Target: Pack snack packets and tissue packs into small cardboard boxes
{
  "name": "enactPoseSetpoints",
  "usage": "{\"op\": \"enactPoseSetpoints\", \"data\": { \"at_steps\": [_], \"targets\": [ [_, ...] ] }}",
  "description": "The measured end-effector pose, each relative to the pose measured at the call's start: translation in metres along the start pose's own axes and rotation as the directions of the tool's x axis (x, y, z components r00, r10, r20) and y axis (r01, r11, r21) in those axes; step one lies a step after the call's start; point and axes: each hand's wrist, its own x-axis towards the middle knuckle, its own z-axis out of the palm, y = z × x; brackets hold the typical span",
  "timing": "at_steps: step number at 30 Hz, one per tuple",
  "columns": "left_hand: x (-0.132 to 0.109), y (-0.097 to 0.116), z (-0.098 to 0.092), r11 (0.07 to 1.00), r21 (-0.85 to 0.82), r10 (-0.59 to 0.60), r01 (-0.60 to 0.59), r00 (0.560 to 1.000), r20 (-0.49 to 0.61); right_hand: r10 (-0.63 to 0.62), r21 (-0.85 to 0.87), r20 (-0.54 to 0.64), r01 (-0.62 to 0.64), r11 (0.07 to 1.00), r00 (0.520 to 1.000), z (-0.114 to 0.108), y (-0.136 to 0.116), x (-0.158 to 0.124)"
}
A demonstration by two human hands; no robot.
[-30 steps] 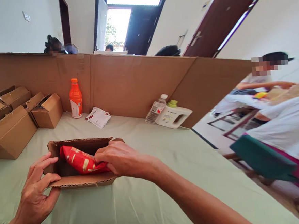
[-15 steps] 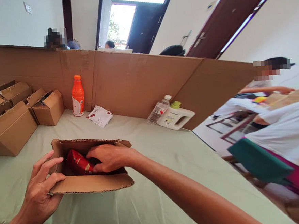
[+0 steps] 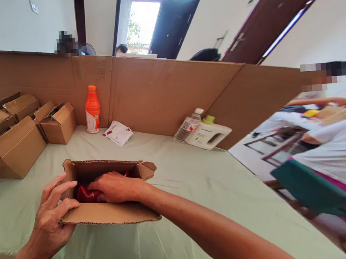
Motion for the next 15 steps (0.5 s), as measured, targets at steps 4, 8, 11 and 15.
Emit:
{"op": "enactPoseSetpoints", "data": {
  "at_steps": [4,8,11,15],
  "targets": [
    [0.002,0.0,-0.001,1.0,-0.004,-0.005,0.005,1.0,-0.007,-0.003,0.259,0.158,-0.038,0.965,0.988,-0.006,0.007,-0.013],
    [0.004,-0.002,0.0,1.0,0.006,-0.008,0.008,1.0,0.004,0.038,0.242,0.147,-0.074,0.967,0.988,-0.004,0.011,-0.016],
    [0.001,-0.001,0.003,0.999,0.032,-0.03,0.031,0.999,-0.019,0.054,0.137,0.018,-0.056,0.989,0.998,0.001,0.007,-0.019],
    [-0.013,-0.003,0.006,0.994,0.032,-0.097,0.104,0.98,-0.175,-0.014,0.123,-0.374,0.065,0.99,0.927,-0.001,0.004,-0.042]
  ]
}}
